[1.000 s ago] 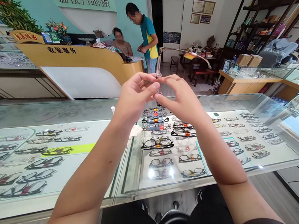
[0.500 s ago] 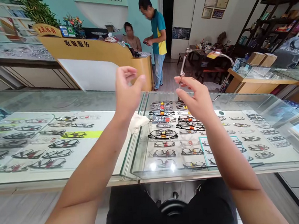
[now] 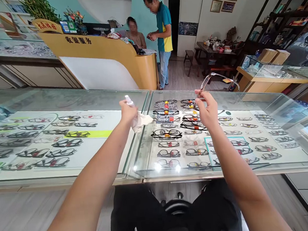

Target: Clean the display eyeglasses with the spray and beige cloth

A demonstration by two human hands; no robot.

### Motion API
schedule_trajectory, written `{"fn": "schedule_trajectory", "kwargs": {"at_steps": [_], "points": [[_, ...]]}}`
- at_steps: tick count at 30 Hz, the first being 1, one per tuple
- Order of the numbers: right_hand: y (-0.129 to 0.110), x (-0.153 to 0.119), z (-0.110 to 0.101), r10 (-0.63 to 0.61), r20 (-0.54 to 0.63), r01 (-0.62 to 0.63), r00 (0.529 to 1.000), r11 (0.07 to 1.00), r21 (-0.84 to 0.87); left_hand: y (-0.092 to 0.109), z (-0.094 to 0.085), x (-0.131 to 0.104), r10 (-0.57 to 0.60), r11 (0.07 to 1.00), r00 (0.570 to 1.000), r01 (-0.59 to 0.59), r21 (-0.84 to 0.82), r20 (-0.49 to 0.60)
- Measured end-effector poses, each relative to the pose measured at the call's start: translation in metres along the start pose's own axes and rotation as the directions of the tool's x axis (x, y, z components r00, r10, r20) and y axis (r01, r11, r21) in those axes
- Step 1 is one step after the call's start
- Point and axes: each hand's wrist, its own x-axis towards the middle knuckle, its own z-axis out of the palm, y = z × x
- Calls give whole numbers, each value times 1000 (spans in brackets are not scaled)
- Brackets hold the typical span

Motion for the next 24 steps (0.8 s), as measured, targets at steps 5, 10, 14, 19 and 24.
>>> {"fn": "schedule_trajectory", "kwargs": {"at_steps": [5,10,14,19,24], "points": [[8,0,0,5,-6,-5,1000,1000,-8,-11,0,7,-27,998,999,24,62,37],[5,-2,2,4,13,-4,1000,1000,-17,-2,-3,0,-8,1000,999,7,26,42],[-2,-4,4,-2,26,2,1000,1000,-16,22,-8,-15,44,993,999,-43,-111,4],[-19,-11,10,-9,75,8,997,1000,17,66,-7,-53,130,924,972,-47,-380,194],[-37,-21,15,-22,200,7,979,997,78,94,-6,-102,184,858,785,165,-486,592]]}}
